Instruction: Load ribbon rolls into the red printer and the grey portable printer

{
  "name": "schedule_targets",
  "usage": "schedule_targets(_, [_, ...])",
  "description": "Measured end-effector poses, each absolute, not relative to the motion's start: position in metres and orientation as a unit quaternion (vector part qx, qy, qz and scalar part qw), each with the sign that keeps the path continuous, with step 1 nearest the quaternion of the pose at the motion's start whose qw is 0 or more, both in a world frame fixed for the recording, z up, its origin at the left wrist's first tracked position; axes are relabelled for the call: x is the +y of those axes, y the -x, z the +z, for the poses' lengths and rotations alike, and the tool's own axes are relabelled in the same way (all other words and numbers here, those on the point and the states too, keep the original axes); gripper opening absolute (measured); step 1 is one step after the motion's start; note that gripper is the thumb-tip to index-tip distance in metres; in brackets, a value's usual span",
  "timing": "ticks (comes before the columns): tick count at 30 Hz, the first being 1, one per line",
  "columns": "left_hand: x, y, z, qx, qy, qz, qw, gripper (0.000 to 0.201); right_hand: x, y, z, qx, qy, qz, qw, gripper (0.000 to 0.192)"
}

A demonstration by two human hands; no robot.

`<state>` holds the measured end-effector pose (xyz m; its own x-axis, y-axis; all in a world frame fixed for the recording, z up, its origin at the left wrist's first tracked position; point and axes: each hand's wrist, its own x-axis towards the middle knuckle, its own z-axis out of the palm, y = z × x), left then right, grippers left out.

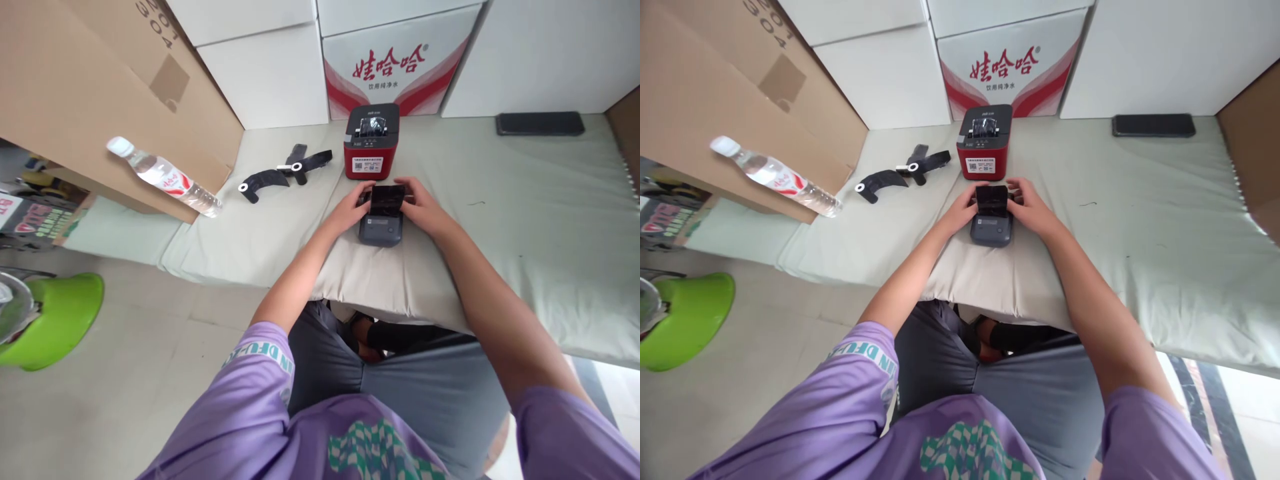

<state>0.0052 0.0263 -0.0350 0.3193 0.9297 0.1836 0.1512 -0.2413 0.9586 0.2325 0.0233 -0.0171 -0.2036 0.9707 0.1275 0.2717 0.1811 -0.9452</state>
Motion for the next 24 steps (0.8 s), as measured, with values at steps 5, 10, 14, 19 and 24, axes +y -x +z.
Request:
schedule_targets(5, [0.033,-0.006,-0.039,0.461,-0.577,0.514,0.437,0.016,-0.016,-0.228,-0.004,-0.584,0.591,0.41,0.376,0.054])
schedule_targets(10, [0.033,-0.005,-0.033,0.458,-0.592,0.502,0.434,0.031,-0.079,-0.171,-0.012,-0.535,0.666,0.312,0.416,0.1])
schedule_targets(14, [0.033,-0.004,-0.033,0.438,-0.594,0.518,0.432,0.042,-0.09,-0.131,-0.017,-0.538,0.719,0.173,0.405,0.122])
schedule_targets(19, [0.037,-0.004,-0.034,0.451,-0.591,0.511,0.431,0.05,-0.077,-0.134,-0.005,-0.524,0.727,0.172,0.409,0.11])
schedule_targets(24, [0.036,-0.006,-0.033,0.468,-0.592,0.501,0.424,0.049,-0.048,-0.172,0.022,-0.493,0.74,0.111,0.445,0.101])
